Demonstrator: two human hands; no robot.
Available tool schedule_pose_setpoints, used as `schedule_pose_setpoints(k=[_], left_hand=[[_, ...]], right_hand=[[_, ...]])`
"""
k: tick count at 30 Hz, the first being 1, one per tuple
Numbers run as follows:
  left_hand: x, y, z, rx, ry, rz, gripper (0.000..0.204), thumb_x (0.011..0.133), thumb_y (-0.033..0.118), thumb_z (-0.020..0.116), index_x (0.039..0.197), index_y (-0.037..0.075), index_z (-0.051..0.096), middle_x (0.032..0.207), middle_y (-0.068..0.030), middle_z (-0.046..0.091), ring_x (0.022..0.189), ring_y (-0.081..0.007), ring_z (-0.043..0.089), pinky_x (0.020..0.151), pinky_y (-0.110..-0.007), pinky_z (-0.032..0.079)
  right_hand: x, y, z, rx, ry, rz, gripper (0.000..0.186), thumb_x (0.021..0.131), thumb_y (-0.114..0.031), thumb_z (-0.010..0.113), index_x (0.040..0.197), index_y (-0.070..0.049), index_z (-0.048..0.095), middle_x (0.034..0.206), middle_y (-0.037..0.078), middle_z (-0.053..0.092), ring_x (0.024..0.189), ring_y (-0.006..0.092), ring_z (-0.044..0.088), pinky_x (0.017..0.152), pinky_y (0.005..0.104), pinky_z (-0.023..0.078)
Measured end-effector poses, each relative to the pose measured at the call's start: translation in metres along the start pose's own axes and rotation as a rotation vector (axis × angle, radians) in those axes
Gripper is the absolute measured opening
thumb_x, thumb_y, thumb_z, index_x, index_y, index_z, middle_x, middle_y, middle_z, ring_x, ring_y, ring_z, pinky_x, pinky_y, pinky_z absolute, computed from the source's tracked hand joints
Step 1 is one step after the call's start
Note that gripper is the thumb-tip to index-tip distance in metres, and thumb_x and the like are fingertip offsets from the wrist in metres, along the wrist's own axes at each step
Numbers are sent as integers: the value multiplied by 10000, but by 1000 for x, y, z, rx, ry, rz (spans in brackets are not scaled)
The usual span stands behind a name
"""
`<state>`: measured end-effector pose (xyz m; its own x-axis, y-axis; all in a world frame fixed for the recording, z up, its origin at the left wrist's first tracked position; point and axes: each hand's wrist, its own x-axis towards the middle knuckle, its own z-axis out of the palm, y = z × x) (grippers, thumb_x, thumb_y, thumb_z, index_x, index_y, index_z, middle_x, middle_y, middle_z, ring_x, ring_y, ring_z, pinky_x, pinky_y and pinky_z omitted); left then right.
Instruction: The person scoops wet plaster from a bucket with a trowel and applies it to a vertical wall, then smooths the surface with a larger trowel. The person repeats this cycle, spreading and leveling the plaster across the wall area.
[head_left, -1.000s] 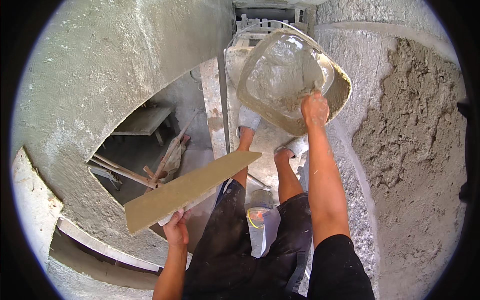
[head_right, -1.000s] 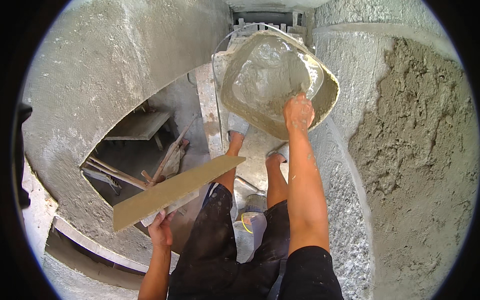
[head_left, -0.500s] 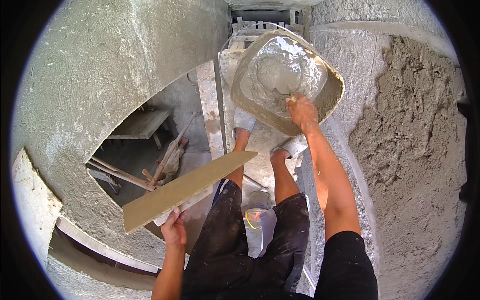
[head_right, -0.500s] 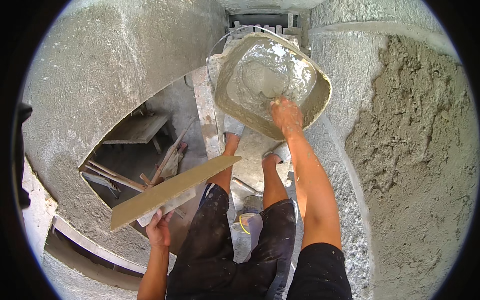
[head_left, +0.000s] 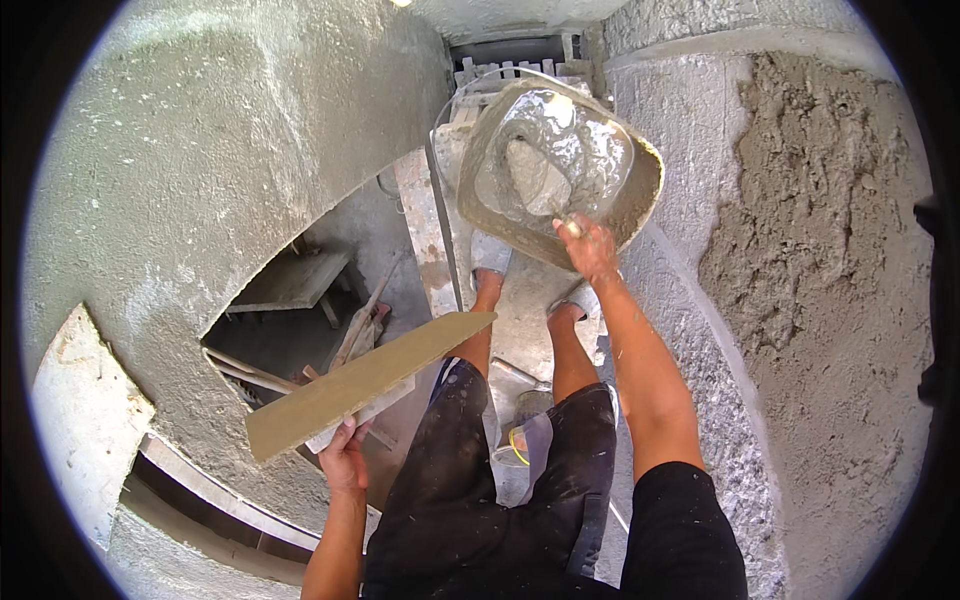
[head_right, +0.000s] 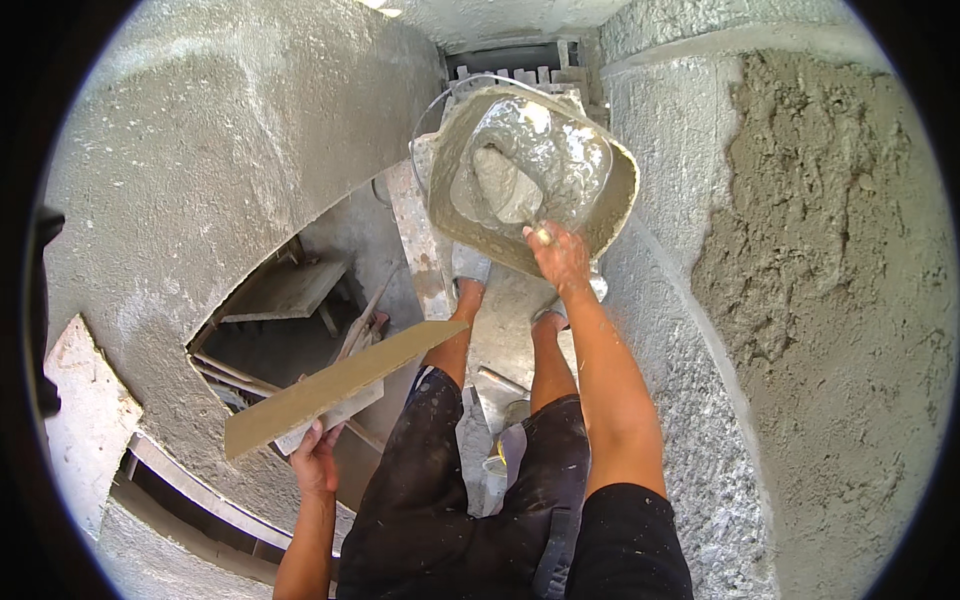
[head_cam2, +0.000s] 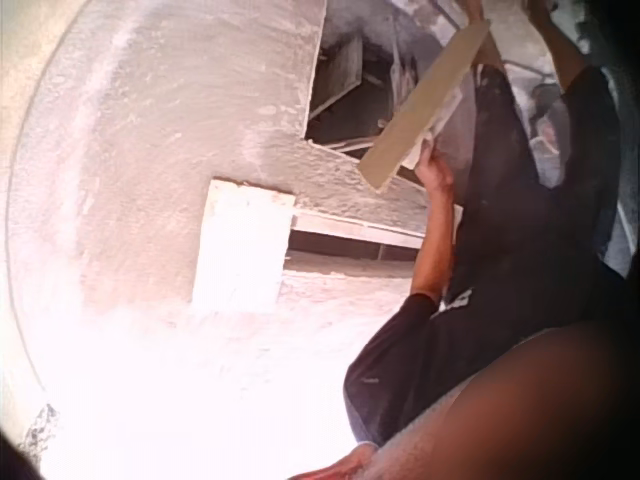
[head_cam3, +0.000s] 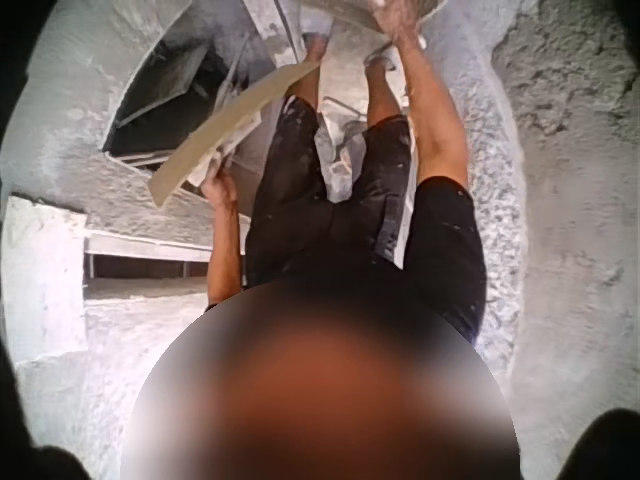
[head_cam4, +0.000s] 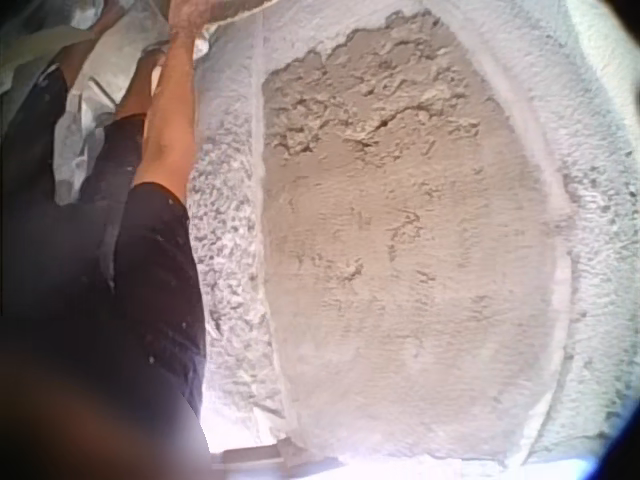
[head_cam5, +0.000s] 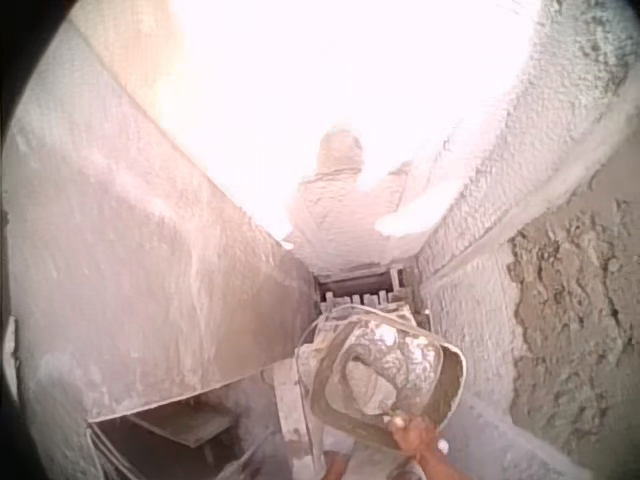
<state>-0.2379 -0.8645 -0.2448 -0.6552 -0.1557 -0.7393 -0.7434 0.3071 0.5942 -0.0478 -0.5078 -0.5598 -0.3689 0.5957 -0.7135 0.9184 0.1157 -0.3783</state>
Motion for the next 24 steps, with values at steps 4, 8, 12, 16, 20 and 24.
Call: schedule_pose_setpoints(k=[4, 8, 12, 16, 20, 24], left_hand=[[6, 21, -5, 42, -47, 28, 487, 858, 83, 734, 1309, 39, 555, 1240, -86, 633, 1140, -272, 633, 990, -481, 551], [10, 46, -10, 7, -179, 111, 492, 860, 65, 737, 1318, 58, 558, 1252, -85, 634, 1135, -249, 637, 958, -457, 557], [16, 77, -5, 124, -260, 72, 409, 926, 137, 689, 1295, -7, 587, 1289, -104, 635, 1193, -240, 615, 1019, -428, 523], [12, 96, -2, 131, -286, 99, 462, 934, 156, 681, 1313, -76, 554, 1340, -146, 597, 1216, -260, 599, 1061, -427, 511], [-4, 95, -3, 51, -341, 167, 466, 918, 122, 702, 1321, -46, 540, 1295, -145, 612, 1161, -251, 625, 999, -397, 550], [-29, 83, -5, 10, -361, 182, 481, 896, 119, 729, 1312, -36, 546, 1291, -145, 613, 1141, -250, 635, 991, -400, 555]], right_hand=[[-58, -10, -32, 167, 40, 34, 609, 875, -563, 652, 1220, -64, 695, 1060, 244, 718, 1045, 407, 680, 933, 458, 529], [-116, -34, -72, 208, 108, 38, 555, 877, -555, 655, 1195, -103, 713, 1011, 226, 732, 1004, 391, 700, 876, 465, 557], [-183, -57, -121, 121, 349, -59, 457, 896, -456, 686, 1162, -85, 701, 947, 213, 731, 916, 413, 700, 821, 493, 544], [-249, -70, -172, 210, 293, 47, 571, 897, -487, 673, 1306, -93, 610, 981, 215, 726, 954, 416, 689, 839, 498, 543], [-313, -52, -210, 153, 403, 152, 552, 906, -497, 662, 1273, -85, 638, 1061, 219, 702, 1001, 419, 677, 850, 495, 546], [-387, -11, -265, 24, 469, 100, 507, 913, -482, 660, 1213, -73, 675, 1164, 231, 679, 995, 410, 684, 861, 479, 552]])
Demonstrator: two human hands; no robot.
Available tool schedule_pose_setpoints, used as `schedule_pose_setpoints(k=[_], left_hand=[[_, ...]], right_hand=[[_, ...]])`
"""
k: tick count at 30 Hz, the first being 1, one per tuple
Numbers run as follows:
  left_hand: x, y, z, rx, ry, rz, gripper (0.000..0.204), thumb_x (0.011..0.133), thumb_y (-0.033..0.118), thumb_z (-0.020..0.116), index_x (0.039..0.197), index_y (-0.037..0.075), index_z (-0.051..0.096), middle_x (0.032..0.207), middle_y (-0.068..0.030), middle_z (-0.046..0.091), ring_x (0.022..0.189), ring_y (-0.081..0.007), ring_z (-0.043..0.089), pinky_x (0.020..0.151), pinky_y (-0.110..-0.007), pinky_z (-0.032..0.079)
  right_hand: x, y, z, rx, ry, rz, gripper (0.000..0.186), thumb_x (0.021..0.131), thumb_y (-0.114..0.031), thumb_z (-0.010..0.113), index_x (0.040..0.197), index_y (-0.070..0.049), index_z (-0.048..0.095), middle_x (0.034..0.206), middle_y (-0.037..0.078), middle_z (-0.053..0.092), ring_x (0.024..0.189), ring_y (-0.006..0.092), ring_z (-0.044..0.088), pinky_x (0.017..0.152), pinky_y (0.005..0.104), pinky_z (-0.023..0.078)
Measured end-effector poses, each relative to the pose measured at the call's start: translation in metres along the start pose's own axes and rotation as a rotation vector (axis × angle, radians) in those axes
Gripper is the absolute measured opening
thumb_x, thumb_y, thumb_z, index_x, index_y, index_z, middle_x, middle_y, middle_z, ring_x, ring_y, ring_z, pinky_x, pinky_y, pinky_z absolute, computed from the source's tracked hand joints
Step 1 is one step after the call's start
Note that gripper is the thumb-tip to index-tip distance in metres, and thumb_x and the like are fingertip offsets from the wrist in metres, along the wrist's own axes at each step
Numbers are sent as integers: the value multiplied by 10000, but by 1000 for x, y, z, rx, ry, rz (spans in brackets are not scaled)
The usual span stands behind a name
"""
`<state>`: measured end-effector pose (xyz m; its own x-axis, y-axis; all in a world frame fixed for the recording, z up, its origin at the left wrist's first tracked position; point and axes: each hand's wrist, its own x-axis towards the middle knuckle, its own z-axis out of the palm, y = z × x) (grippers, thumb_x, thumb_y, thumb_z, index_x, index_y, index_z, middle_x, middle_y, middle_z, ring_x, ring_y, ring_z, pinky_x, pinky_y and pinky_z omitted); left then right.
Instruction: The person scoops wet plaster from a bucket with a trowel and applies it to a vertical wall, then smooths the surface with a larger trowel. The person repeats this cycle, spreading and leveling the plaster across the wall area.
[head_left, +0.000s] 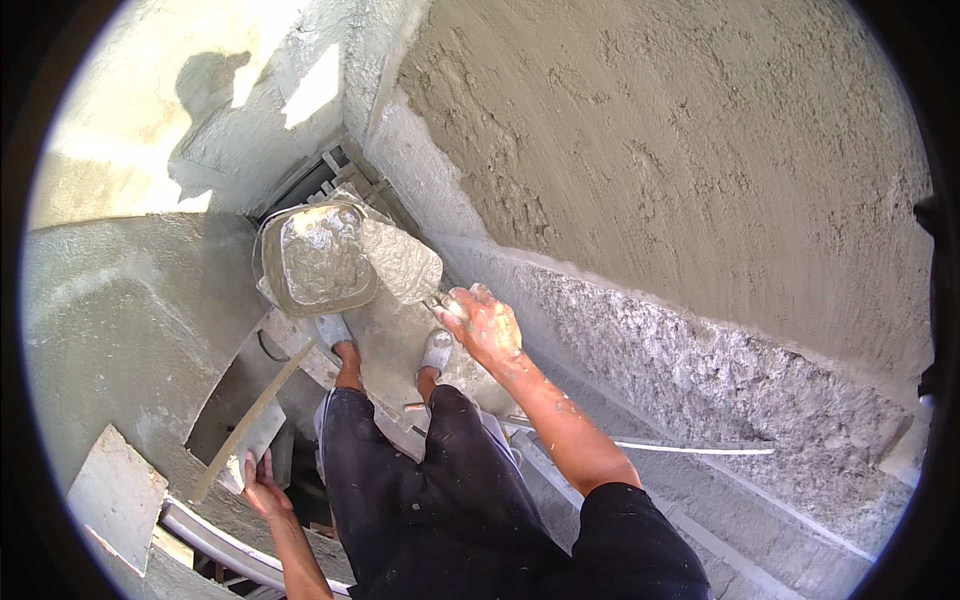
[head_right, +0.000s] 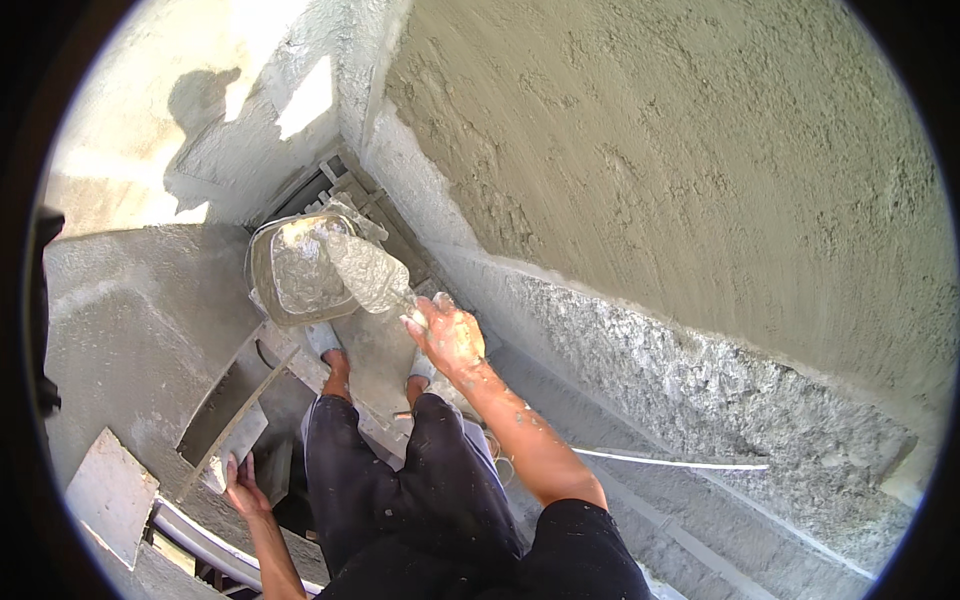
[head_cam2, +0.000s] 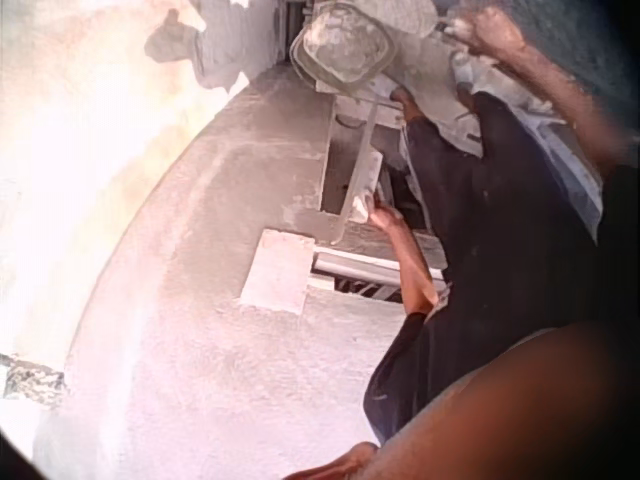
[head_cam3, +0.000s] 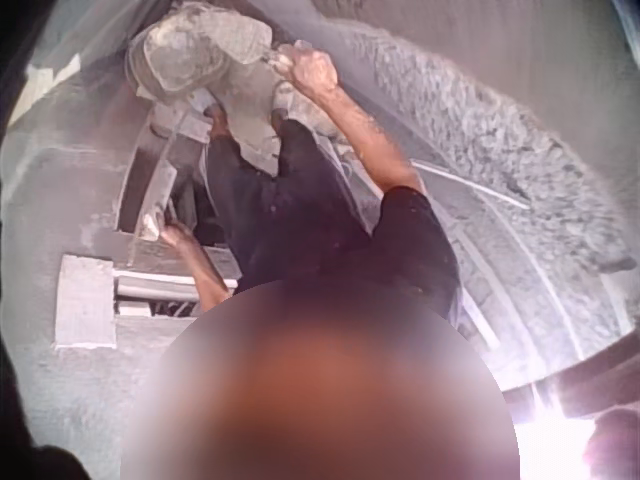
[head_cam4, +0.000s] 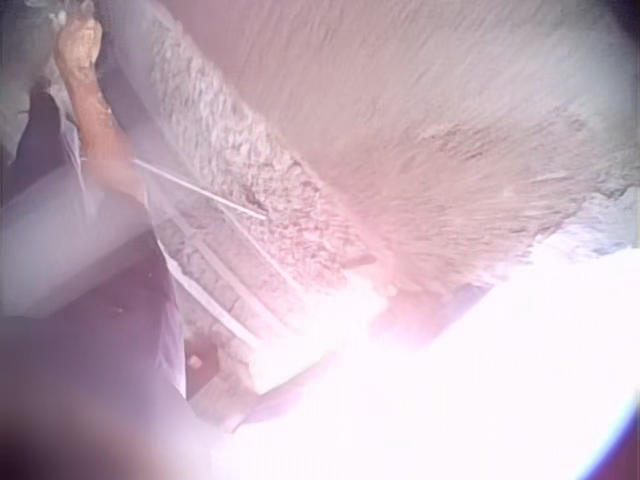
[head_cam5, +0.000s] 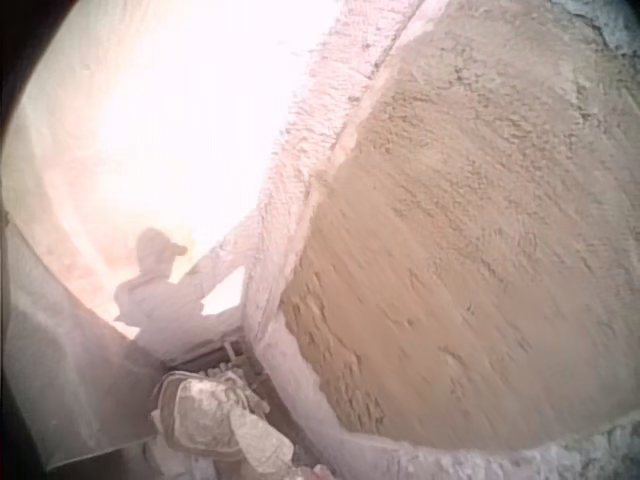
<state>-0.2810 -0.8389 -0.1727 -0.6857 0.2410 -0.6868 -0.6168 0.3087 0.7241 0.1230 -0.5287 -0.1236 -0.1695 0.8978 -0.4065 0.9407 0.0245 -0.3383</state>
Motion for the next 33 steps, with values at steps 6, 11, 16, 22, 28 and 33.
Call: schedule_pose_setpoints(k=[6, 11, 16, 22, 28, 33], left_hand=[[-64, -12, 21, 18, 55, 29, 453, 882, 123, 748, 1259, -58, 574, 1235, -158, 631, 1103, -258, 648, 966, -424, 571], [-120, -21, 25, -11, 44, 49, 473, 883, 103, 739, 1303, -11, 553, 1201, -135, 638, 1069, -256, 653, 940, -435, 580], [-134, -30, 17, -20, 43, 82, 465, 871, 94, 747, 1288, 10, 560, 1175, -108, 648, 1029, -238, 667, 905, -434, 585], [-130, -27, 29, -54, 28, 59, 419, 871, 99, 748, 1243, -4, 583, 1148, -109, 661, 1012, -240, 672, 889, -421, 595], [-108, -13, 30, -112, 67, 70, 484, 871, 92, 746, 1295, -28, 544, 1189, -133, 647, 1037, -256, 670, 918, -435, 599], [-69, -15, 10, -104, 168, 57, 536, 844, 106, 780, 1306, -16, 536, 1224, -123, 635, 1080, -259, 664, 926, -460, 593]], right_hand=[[-57, 50, -117, 67, -116, -319, 394, 915, -367, 693, 1154, -55, 678, 1040, 180, 702, 902, 371, 690, 783, 449, 558], [-61, 105, -157, 727, -661, -118, 350, 893, -209, 771, 1164, -1, 692, 893, 87, 730, 746, 176, 688, 674, 321, 560], [-47, 141, -255, 711, 129, 297, 284, 974, -305, 678, 1116, -62, 718, 655, -37, 612, 502, 56, 522, 441, 222, 427], [-122, 146, -275, 587, 534, 96, 279, 965, -205, 689, 1159, -4, 684, 756, 20, 639, 555, 66, 529, 491, 233, 419], [-31, 72, -63, 204, -134, 66, 480, 908, -409, 665, 1208, -35, 645, 1095, 260, 700, 1028, 417, 681, 898, 482, 533], [52, 5, 141, -3, -506, 84, 504, 953, -403, 602, 1330, -72, 560, 1196, 266, 663, 1126, 442, 634, 964, 510, 505]])
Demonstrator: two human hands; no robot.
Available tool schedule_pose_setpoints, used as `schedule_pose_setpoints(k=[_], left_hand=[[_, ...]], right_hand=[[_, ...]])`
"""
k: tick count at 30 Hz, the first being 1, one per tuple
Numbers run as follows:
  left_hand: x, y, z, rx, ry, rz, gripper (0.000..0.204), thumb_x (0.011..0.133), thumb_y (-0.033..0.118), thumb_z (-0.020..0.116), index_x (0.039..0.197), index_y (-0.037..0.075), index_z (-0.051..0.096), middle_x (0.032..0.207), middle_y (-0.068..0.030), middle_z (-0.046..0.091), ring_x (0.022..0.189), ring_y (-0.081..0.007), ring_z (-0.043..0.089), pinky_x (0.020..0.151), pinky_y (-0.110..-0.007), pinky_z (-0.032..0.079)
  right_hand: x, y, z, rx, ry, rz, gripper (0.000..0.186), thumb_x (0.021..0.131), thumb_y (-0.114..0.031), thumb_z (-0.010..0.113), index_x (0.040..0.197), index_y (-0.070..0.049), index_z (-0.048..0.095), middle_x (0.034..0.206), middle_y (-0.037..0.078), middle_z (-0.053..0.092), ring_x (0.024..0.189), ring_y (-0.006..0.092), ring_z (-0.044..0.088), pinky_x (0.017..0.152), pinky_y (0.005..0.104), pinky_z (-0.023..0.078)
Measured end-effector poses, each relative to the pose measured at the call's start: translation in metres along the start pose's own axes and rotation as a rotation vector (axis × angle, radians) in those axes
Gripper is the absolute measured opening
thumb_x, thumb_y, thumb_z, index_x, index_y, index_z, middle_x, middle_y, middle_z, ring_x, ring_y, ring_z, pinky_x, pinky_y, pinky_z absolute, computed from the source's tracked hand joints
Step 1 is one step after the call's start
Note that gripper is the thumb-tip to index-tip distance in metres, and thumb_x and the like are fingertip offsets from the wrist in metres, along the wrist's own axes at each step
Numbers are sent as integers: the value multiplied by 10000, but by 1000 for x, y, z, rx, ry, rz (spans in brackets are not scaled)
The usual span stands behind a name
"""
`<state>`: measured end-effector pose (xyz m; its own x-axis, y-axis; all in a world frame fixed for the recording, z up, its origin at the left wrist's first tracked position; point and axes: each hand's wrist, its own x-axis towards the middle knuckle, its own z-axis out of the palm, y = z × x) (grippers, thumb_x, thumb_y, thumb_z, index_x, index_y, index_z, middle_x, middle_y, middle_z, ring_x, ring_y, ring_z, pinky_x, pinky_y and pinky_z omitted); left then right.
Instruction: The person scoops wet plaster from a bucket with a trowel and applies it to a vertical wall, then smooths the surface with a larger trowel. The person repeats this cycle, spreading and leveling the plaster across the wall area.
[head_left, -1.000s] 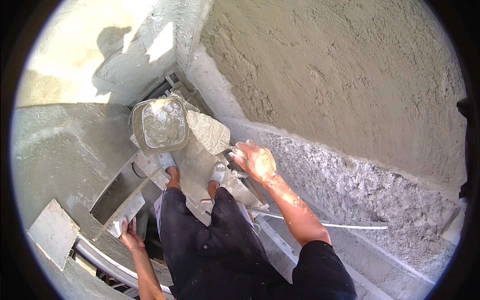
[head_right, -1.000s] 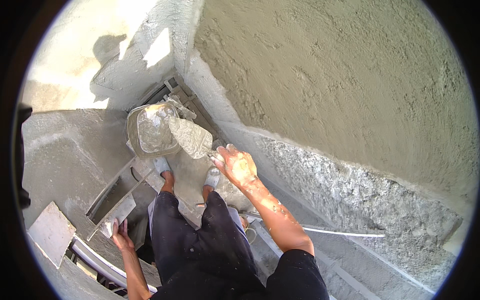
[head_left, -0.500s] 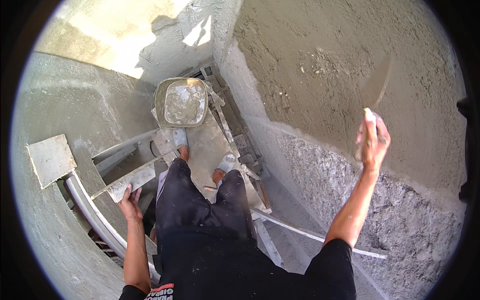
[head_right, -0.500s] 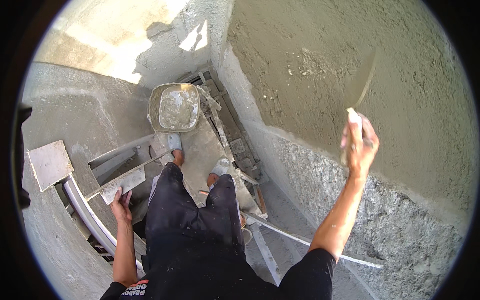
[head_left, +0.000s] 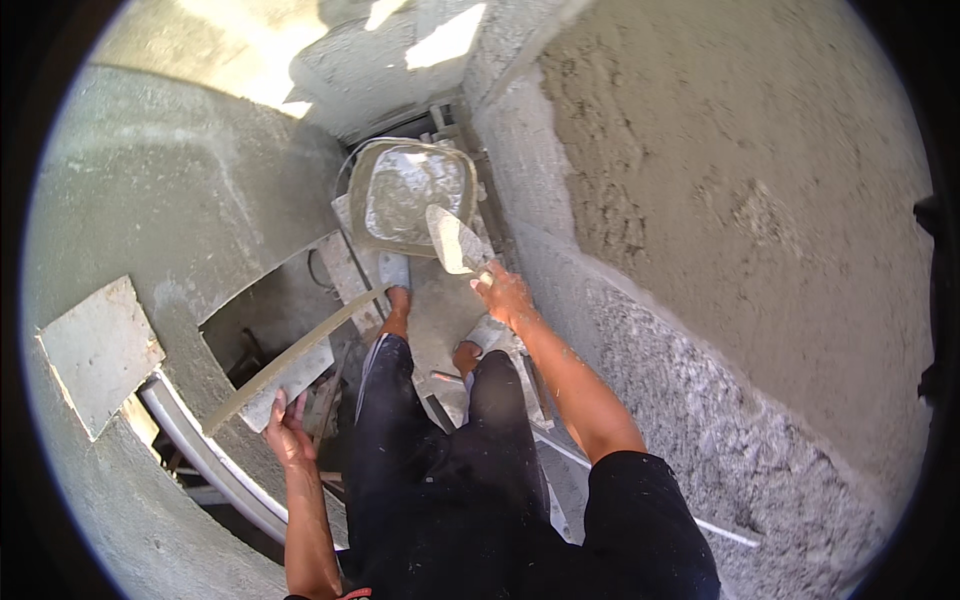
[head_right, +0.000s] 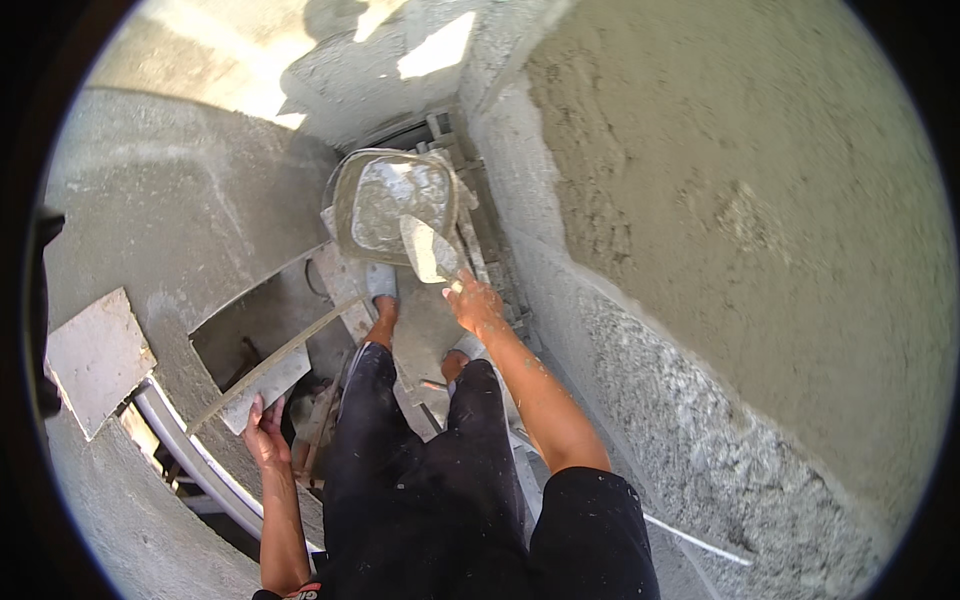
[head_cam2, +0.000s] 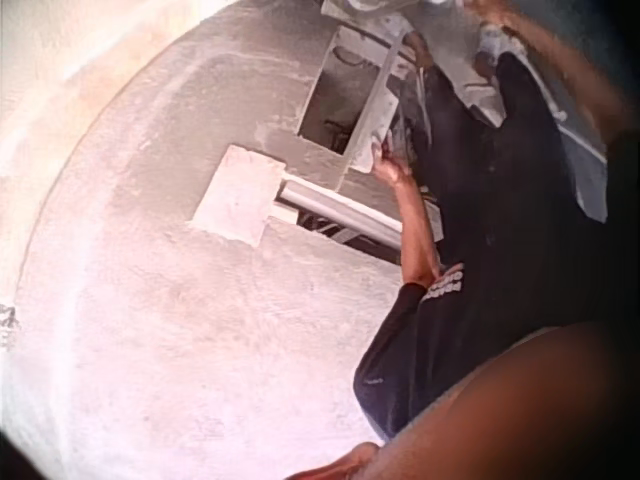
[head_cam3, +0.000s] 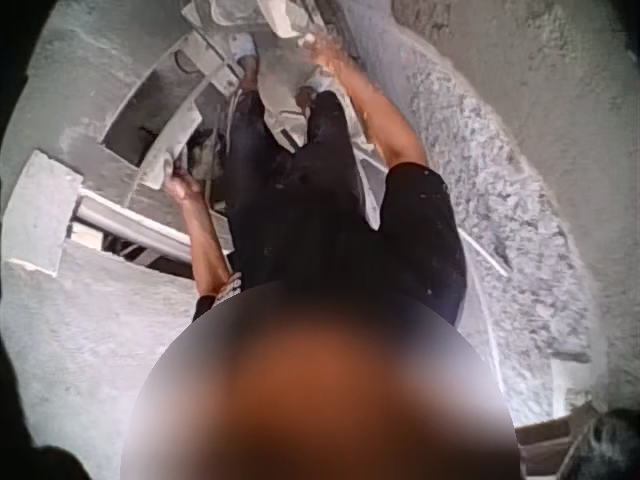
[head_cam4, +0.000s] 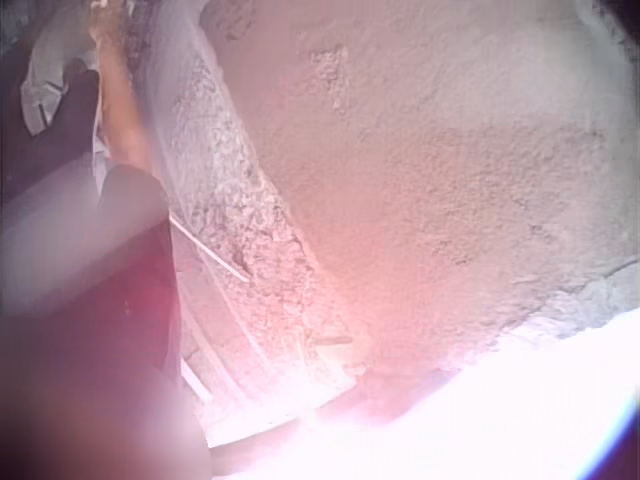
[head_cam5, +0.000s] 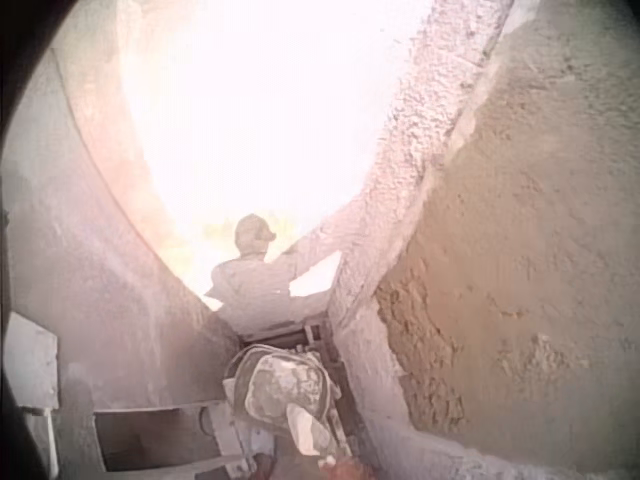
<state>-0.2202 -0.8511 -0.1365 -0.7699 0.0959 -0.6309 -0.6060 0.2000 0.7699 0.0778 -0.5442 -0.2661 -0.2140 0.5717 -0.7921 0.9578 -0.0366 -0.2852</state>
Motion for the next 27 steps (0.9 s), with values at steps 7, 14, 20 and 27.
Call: schedule_pose_setpoints(k=[7, 14, 20, 27], left_hand=[[42, -14, -12, 0, 148, -53, 456, 890, 75, 702, 1313, 4, 546, 1225, -96, 642, 1107, -261, 651, 948, -485, 577], [55, -30, -17, 123, 191, -86, 437, 915, 128, 683, 1314, 0, 560, 1272, -137, 627, 1150, -285, 645, 959, -474, 575], [47, -35, -27, 142, 239, -96, 454, 902, 135, 707, 1311, 3, 563, 1258, -118, 638, 1127, -278, 651, 956, -470, 577], [33, -33, -30, 84, -15, -131, 410, 940, 198, 676, 1259, -47, 593, 1298, -142, 616, 1190, -276, 612, 1057, -462, 509]], right_hand=[[217, -53, 110, -338, 13, 61, 309, 979, -296, 559, 1155, -57, 644, 1086, 184, 712, 1059, 387, 690, 832, 506, 578], [342, -85, 175, -435, 209, 46, 252, 947, -255, 553, 1078, -110, 713, 1083, 140, 735, 1022, 327, 715, 842, 426, 580], [278, -48, 178, -68, 189, -16, 421, 907, -380, 651, 1201, -84, 705, 1115, 176, 728, 1036, 362, 697, 907, 419, 553], [129, 8, 109, 235, 501, -353, 446, 842, -398, 744, 1150, -76, 718, 1048, 172, 735, 956, 374, 707, 861, 455, 556]])
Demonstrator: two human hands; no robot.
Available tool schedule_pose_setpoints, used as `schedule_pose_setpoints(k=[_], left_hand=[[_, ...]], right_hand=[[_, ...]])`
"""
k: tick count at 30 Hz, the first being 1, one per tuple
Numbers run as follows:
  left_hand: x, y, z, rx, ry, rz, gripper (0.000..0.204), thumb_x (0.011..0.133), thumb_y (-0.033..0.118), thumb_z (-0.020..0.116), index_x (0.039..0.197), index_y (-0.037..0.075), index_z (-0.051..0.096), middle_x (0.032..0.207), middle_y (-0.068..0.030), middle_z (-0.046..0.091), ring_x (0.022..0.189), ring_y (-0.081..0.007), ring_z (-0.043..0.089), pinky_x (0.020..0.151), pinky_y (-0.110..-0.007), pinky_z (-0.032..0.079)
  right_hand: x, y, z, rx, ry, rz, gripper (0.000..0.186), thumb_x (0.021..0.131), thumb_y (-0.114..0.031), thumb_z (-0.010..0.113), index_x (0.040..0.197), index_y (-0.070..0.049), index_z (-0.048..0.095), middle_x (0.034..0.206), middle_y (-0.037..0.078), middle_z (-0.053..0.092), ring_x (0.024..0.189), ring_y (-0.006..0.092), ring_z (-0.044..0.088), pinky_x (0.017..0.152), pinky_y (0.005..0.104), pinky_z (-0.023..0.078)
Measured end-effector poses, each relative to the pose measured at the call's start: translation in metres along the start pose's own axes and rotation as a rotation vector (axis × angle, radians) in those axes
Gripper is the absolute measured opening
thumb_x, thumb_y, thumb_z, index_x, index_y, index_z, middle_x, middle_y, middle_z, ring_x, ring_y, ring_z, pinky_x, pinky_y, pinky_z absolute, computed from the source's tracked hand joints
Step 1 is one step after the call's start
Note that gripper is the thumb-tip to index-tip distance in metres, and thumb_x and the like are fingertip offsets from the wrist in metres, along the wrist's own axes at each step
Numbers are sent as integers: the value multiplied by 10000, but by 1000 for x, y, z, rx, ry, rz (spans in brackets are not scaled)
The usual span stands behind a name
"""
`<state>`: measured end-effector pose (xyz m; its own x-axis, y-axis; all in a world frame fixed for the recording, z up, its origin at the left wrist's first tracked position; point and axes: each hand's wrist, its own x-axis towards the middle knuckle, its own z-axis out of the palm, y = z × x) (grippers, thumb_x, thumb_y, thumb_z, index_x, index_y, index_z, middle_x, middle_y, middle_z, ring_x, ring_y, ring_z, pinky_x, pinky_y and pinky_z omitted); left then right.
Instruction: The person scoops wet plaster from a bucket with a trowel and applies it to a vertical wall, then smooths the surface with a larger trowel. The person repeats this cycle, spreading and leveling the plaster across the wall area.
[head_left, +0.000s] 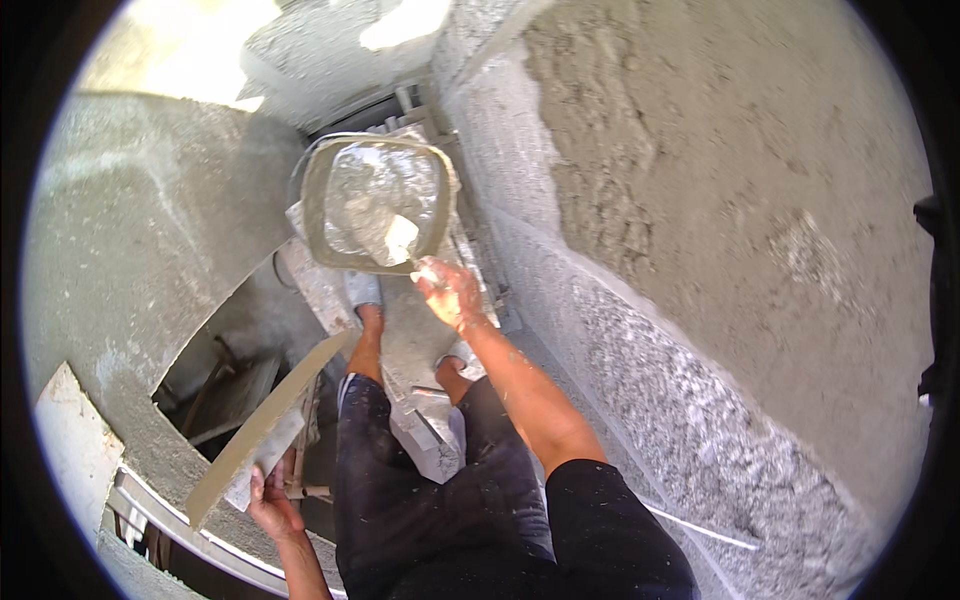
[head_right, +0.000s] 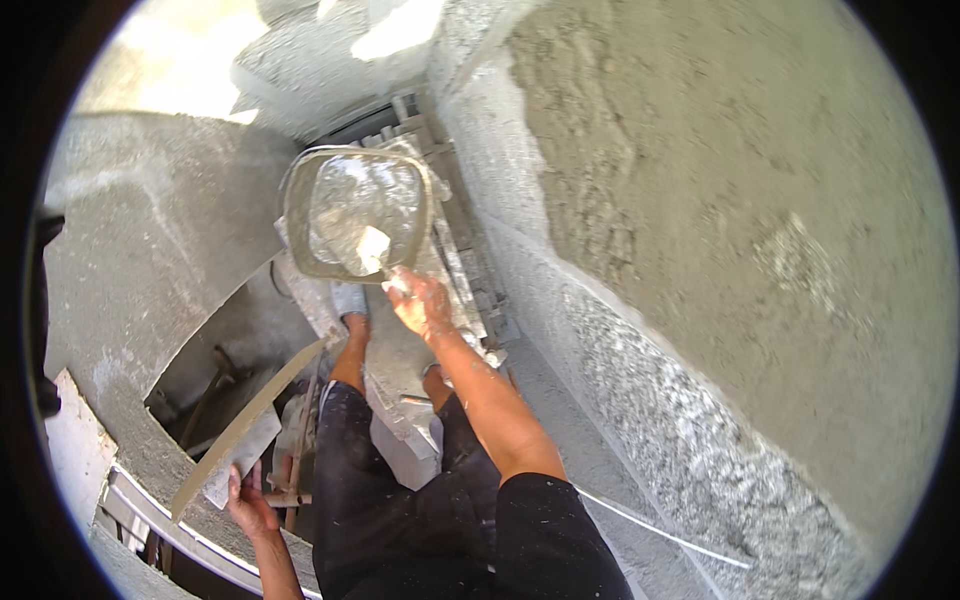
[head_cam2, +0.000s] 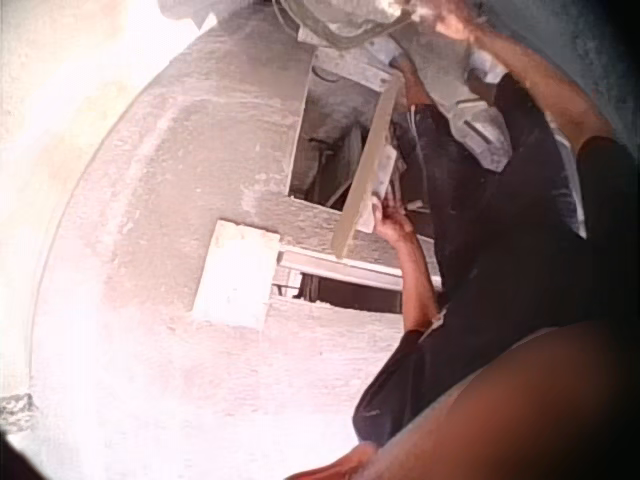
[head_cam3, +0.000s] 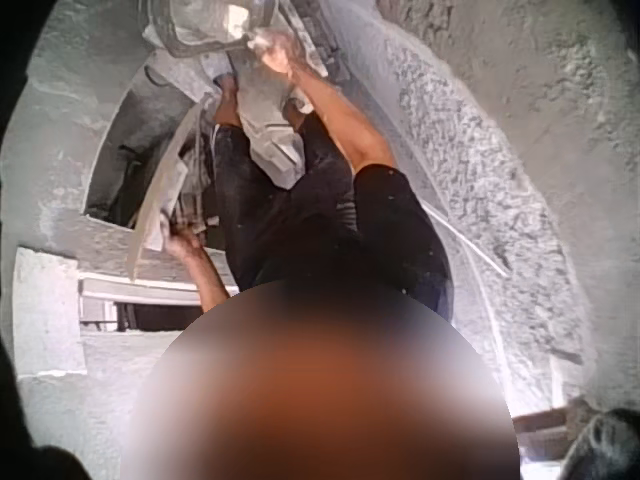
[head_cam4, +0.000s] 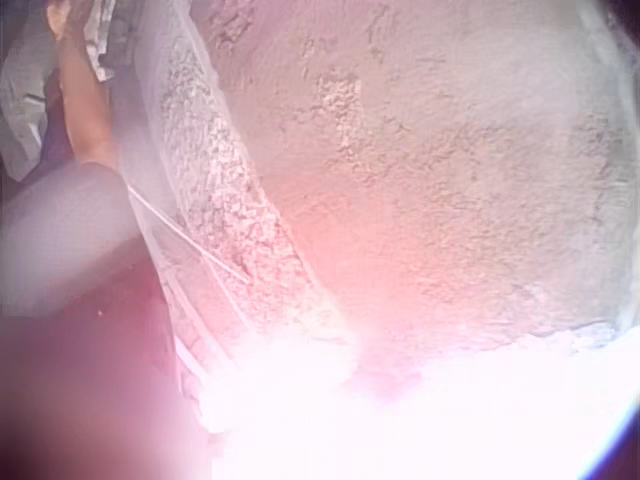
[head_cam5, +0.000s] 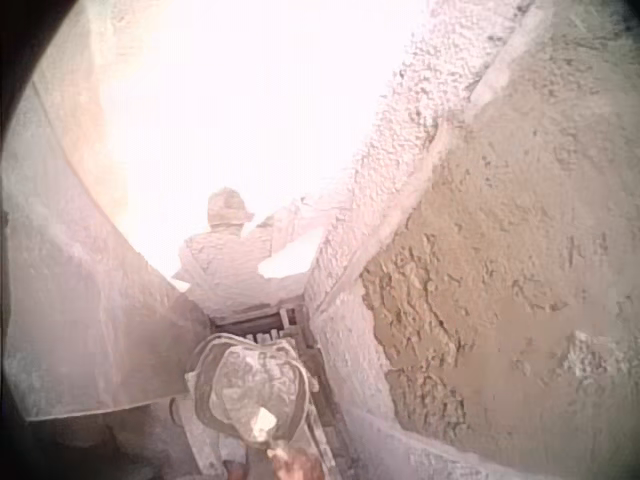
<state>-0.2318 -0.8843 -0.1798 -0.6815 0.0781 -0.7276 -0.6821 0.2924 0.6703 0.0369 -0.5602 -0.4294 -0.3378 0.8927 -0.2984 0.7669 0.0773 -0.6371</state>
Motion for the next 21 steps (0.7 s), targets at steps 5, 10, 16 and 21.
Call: schedule_pose_setpoints(k=[5, 10, 16, 21], left_hand=[[-32, 7, 20, -10, -72, 98, 418, 937, 147, 682, 1290, -48, 570, 1310, -154, 603, 1196, -278, 609, 1043, -446, 521], [-77, 6, 35, -37, -145, 146, 434, 920, 115, 708, 1310, 6, 554, 1245, -111, 643, 1094, -237, 667, 953, -421, 576], [-119, -4, 29, -38, -170, 123, 421, 911, 83, 705, 1296, 7, 552, 1212, -112, 649, 1065, -240, 673, 903, -429, 602], [-129, -10, 32, 24, -140, 145, 432, 889, 83, 726, 1277, 3, 553, 1160, -103, 654, 1029, -235, 673, 889, -439, 606]], right_hand=[[-60, -41, -142, -131, -55, 50, 471, 848, -372, 733, 1221, -89, 677, 1190, 168, 697, 962, 387, 697, 839, 466, 559], [-121, -67, -253, -229, -32, 38, 492, 864, -407, 729, 1245, -101, 674, 1155, 163, 689, 950, 385, 691, 843, 468, 556], [-141, -17, -354, 650, -633, 361, 379, 902, -278, 767, 1174, -27, 684, 846, 15, 685, 637, 77, 578, 582, 249, 497], [-145, -6, -486, 429, 223, 483, 354, 933, -320, 722, 1128, -27, 684, 690, -6, 608, 512, 54, 497, 437, 226, 373]])
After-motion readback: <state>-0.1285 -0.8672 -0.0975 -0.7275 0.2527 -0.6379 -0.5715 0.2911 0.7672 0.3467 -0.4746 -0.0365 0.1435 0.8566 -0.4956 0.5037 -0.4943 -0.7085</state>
